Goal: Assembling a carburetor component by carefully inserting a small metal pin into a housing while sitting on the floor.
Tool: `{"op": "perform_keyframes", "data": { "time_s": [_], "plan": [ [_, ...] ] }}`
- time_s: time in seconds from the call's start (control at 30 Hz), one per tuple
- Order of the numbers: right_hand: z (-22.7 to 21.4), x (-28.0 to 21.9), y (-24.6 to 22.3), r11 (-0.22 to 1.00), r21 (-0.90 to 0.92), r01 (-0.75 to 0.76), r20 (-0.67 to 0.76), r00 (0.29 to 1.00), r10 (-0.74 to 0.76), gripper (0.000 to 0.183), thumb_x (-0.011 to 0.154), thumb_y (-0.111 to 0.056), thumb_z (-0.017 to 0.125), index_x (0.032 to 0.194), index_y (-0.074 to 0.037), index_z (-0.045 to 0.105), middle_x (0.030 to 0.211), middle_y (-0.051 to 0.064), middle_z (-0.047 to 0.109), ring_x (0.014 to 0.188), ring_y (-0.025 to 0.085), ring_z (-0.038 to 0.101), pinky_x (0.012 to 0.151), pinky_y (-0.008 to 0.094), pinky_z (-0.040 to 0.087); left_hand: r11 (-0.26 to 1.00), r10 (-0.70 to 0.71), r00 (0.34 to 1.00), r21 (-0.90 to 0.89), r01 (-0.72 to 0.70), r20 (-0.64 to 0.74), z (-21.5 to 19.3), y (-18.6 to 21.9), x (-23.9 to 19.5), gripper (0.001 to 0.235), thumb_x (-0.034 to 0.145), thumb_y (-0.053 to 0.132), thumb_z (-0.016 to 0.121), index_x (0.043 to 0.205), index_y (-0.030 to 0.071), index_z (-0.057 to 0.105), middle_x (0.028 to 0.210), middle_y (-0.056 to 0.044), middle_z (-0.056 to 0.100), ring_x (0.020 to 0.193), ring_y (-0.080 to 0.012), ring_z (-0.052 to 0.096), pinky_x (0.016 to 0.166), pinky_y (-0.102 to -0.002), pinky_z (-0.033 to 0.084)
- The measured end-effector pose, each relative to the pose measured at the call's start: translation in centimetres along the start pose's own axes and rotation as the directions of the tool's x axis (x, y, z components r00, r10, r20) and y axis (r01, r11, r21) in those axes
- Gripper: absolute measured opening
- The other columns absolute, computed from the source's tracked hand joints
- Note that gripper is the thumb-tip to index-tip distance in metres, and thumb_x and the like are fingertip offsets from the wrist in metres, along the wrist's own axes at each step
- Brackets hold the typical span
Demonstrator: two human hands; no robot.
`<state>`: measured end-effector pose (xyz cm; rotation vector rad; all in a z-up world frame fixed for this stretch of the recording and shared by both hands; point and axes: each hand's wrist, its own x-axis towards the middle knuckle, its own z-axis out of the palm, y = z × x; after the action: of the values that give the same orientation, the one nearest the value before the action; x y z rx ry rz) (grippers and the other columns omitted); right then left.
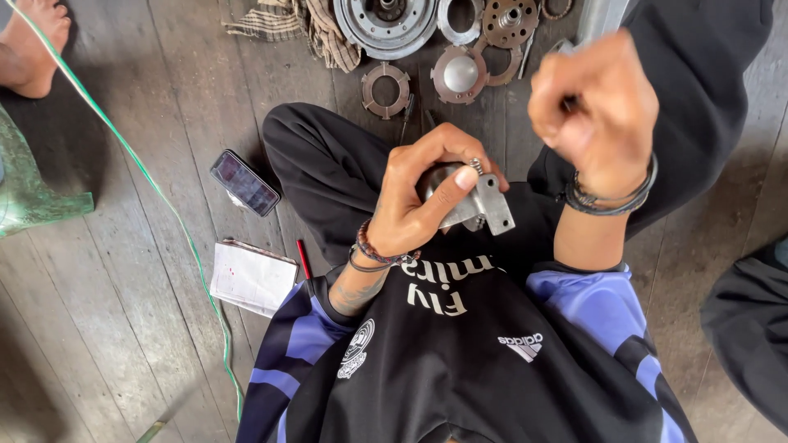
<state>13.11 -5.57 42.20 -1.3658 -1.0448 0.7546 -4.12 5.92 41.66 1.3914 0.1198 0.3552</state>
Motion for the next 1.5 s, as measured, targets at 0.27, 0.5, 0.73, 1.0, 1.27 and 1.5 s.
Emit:
{"op": "perform_keyframes", "data": {
  "time_s": [0.27,0.5,0.73,1.0,1.27,1.5],
  "plan": [
    [-0.3,-1.4,3.5,0.957,0.278,-0.087,-0.123,0.984,0.125,0.028,0.102,0.011,0.035,0.127,-0.002,0.040,0.107,0.019,0.051,0.086,0.025,0.054,0.077,0.033,0.054,0.997,-0.076,0.996,-0.011,0.075,-0.046,-0.8,-0.9,-0.8,0.025,0.106,0.027,0.053,0.103,0.003,0.059,0.094,-0.010,0.073,0.081,-0.0178,0.073,0.074,-0.026,0.059],
    [0.8,-2.7,3.4,0.892,0.451,0.012,-0.203,0.975,0.090,0.029,0.105,-0.002,0.058,0.126,-0.009,0.038,0.132,0.027,0.063,0.136,0.048,0.066,0.117,0.048,0.064,0.992,-0.067,0.996,0.105,0.072,-0.051,-0.9,-1.0,-0.6,0.028,0.105,0.029,0.055,0.096,0.005,0.067,0.092,-0.004,0.073,0.080,-0.0135,0.070,0.074,-0.024,0.054],
    [2.2,-3.2,2.2,0.955,0.283,0.094,-0.114,0.991,-0.064,0.015,0.095,0.000,0.070,0.103,-0.004,0.057,0.074,0.007,0.067,0.110,0.028,0.076,0.080,0.018,0.060,0.993,-0.063,0.998,0.101,0.062,0.007,-0.7,-0.6,-1.0,0.022,0.104,0.025,0.057,0.101,0.005,0.065,0.093,-0.004,0.074,0.080,-0.0147,0.072,0.077,-0.026,0.057],
    [1.7,-2.5,1.9,0.971,0.056,0.233,-0.016,0.972,-0.233,0.019,0.086,-0.006,0.078,0.098,0.004,0.067,0.098,0.019,0.061,0.069,0.024,0.074,0.065,0.024,0.063,0.990,-0.018,0.999,0.141,0.012,0.044,-0.7,-0.5,-1.3,0.023,0.103,0.024,0.059,0.102,0.003,0.067,0.095,-0.008,0.073,0.080,-0.0210,0.072,0.077,-0.029,0.056],
    [0.5,-1.7,0.7,0.936,-0.162,0.314,0.224,0.935,-0.275,0.040,0.085,-0.026,0.079,0.109,0.005,0.073,0.107,0.020,0.069,0.096,0.031,0.067,0.089,0.037,0.055,0.997,-0.062,0.998,0.054,0.061,0.020,-0.9,-1.0,-1.6,0.021,0.104,0.026,0.058,0.096,0.007,0.064,0.087,-0.001,0.067,0.066,-0.0131,0.055,0.064,-0.026,0.046],
    [0.5,-1.4,0.7,0.920,-0.158,0.359,0.232,0.919,-0.318,0.036,0.081,-0.018,0.089,0.103,0.007,0.074,0.103,0.022,0.070,0.085,0.029,0.068,0.080,0.036,0.056,0.996,-0.071,0.997,0.063,0.068,0.037,-0.9,-1.5,-1.6,0.023,0.103,0.027,0.058,0.092,0.007,0.063,0.077,0.001,0.059,0.061,-0.0118,0.046,0.060,-0.026,0.039]
  ]
}}
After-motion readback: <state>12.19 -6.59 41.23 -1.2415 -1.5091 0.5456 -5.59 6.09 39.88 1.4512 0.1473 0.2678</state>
